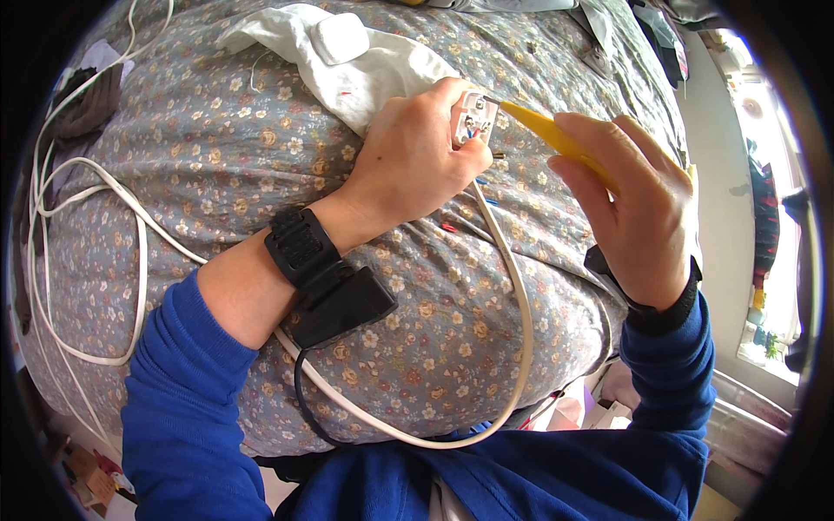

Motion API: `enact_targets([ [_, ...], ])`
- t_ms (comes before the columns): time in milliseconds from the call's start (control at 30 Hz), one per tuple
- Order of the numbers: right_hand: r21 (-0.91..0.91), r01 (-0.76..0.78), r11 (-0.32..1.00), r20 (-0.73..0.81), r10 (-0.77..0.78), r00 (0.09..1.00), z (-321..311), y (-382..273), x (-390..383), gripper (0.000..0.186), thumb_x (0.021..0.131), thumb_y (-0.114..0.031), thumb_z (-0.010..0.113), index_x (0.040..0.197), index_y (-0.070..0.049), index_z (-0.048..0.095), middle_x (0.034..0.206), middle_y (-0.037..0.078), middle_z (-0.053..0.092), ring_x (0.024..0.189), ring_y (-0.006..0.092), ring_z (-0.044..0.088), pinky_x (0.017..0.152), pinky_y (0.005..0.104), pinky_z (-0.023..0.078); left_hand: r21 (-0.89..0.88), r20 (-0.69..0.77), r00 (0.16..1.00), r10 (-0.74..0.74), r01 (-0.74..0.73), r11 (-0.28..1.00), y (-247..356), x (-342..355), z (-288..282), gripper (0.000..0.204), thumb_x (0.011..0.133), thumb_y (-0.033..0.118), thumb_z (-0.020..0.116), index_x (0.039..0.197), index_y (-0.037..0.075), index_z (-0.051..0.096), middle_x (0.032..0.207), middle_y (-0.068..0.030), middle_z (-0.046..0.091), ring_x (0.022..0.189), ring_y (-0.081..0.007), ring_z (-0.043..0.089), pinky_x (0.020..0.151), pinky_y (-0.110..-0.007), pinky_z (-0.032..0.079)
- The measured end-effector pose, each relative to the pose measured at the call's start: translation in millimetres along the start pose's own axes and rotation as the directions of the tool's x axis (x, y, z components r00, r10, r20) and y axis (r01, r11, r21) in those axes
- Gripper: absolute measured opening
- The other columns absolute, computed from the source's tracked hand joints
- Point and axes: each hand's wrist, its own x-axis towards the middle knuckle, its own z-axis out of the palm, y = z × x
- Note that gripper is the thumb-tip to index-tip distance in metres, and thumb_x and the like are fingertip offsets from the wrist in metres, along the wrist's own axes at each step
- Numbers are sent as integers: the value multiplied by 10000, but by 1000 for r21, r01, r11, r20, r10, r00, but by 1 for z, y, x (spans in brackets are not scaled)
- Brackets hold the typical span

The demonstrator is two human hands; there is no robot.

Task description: The person strips the ends of a white power cord, twists the exposed conductors, and inserts them into the terminals of a three-prong plug. They then use a yellow screwdriver to tighten the terminal screws to secure the wires.

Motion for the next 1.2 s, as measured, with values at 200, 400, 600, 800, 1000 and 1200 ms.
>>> enact_targets([
  [200,73,-78,994,85,71,994,-5,-2,-9,320,851,3,772,1167,-39,739,829,88,621,691,187,654,593,283,502,-19,15,1000,-4,4,1000,-1,-1,0,196,875,127,653,997,-9,581,674,-55,586,593,-167,577,557,-327,460],
  [400,81,-37,996,26,35,999,2,-3,-10,280,831,-26,781,1104,-18,721,807,104,579,616,250,616,549,337,490,-18,30,1000,-5,6,1000,-4,-1,0,220,896,137,644,1060,0,596,682,-13,573,591,-76,546,542,-267,444],
  [600,109,-58,992,54,52,997,4,-5,-11,243,852,-55,777,1082,-1,721,789,104,589,590,250,614,534,332,486,8,33,999,-6,6,1000,-3,-1,-1,329,902,153,662,1171,-24,592,692,-17,576,605,-85,542,553,-274,452],
  [800,102,-62,993,61,56,997,4,-5,-10,240,853,-54,775,1079,5,720,782,106,587,592,253,615,530,334,483,24,44,999,-20,19,1000,-2,-1,-2,353,902,160,672,1190,-26,589,705,-21,581,614,-84,541,563,-275,457],
  [1000,103,-48,993,60,42,997,4,-5,-9,237,854,-57,774,1077,4,721,780,109,594,590,259,616,528,337,483,38,44,999,-16,15,999,-2,-1,-2,390,896,156,674,1224,-36,585,730,-33,602,642,-86,558,591,-273,479],
  [1200,103,-71,992,67,64,996,5,-6,-9,235,855,-60,773,1074,7,721,774,111,599,588,264,617,528,342,485,28,54,998,-31,29,999,-2,-1,-2,394,892,143,672,1228,-43,583,755,-43,627,657,-88,572,607,-277,491],
])
